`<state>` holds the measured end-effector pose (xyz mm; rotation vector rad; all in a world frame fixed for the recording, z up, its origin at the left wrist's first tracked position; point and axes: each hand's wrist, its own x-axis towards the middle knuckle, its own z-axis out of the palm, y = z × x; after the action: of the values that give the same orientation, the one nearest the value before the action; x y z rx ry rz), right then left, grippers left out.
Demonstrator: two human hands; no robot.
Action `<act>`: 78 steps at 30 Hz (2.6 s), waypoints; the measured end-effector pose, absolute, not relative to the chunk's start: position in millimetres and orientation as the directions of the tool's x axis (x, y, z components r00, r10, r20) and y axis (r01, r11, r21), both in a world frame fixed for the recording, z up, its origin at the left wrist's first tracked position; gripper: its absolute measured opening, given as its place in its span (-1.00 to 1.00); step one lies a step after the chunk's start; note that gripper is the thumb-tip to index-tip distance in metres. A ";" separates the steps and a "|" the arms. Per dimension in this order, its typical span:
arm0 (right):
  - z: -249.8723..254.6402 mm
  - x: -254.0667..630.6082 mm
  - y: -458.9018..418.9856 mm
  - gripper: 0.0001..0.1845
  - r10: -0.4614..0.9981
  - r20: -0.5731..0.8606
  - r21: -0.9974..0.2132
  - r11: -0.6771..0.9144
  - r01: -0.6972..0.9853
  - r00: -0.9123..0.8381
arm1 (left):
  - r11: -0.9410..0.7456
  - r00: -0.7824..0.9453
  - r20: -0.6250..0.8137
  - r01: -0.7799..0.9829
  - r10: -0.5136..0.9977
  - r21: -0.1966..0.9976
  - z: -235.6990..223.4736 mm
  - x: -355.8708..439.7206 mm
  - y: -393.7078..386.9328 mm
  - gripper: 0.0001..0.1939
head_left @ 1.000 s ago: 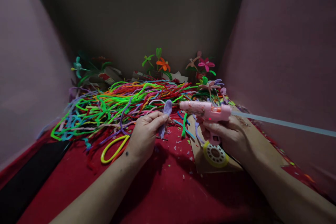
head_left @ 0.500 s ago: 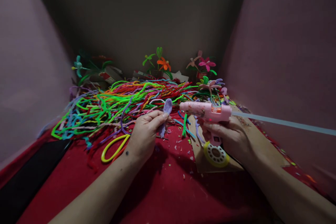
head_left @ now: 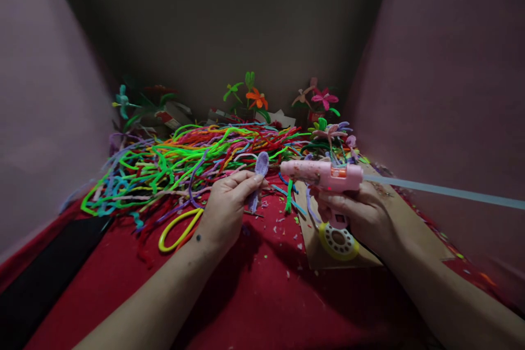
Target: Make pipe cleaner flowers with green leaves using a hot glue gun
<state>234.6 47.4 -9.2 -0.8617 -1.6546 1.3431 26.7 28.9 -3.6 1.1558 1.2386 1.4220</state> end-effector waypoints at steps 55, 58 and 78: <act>-17.8 239.7 51.1 -0.76 0.844 0.251 -0.940 0.329 0.088 -0.474 | -0.101 -0.158 0.090 -0.067 0.983 0.993 -13.0 24.0 32.3 -0.77; -13.5 238.4 48.7 -0.80 0.848 0.217 -0.951 0.296 0.091 -0.484 | -0.098 -0.156 0.086 -0.071 0.984 0.993 -13.0 24.7 32.3 -0.78; 3.1 233.8 45.8 -0.60 0.761 0.306 -0.889 0.443 0.114 -0.572 | -0.122 -0.200 0.129 0.045 0.971 0.991 -3.2 29.1 29.9 -0.76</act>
<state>233.8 45.8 3.1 -0.7332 -1.9736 1.1423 29.1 29.9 -3.2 1.2238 1.3209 1.4401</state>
